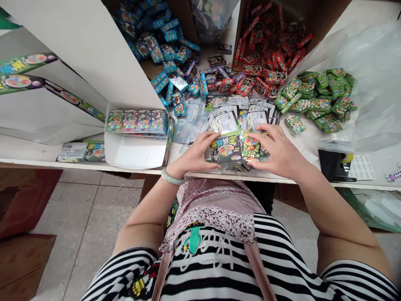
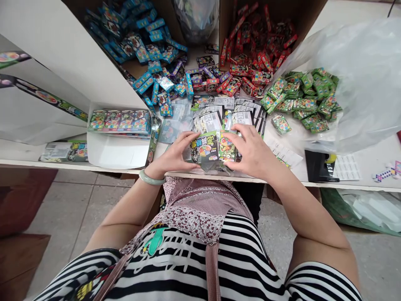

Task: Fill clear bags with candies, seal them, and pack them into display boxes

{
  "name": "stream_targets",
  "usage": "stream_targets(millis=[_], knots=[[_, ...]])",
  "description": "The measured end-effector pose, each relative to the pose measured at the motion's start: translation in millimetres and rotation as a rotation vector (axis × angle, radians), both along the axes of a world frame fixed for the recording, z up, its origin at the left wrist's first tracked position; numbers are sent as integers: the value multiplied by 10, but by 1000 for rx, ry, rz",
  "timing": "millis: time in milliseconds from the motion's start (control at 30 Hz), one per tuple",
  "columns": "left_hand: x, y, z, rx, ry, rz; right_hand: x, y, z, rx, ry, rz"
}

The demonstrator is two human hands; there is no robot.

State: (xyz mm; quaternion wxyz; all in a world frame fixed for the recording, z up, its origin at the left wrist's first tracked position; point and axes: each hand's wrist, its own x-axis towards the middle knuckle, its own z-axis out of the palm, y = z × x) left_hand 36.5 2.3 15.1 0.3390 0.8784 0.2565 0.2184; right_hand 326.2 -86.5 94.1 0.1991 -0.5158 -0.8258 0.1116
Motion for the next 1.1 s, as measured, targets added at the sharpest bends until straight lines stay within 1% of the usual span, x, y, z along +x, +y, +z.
stream_targets(millis=[100,333,533,633,800,900,1000,1067,1100], knots=[[5,2,-19,17,15,25,64,18,-8,-34,-2,31],[5,1,-53,14,1,29,97,-1,-70,2,8,25],[26,-36,-36,35,77,-10,120,38,-60,-43,-68,138],[23,-46,-26,63,86,-1,126,49,-37,-57,-88,155],[36,-82,-6,75,105,-24,92,28,-77,-100,-82,139],[77,-109,-1,98,83,-24,54,45,-163,-142,41,108],[110,-118,-15,117,35,35,16,61,-273,-128,208,28],[120,-116,-30,120,18,97,-20,46,-344,-124,245,-30],[123,-115,-36,120,15,121,-42,32,-376,-137,246,-37]])
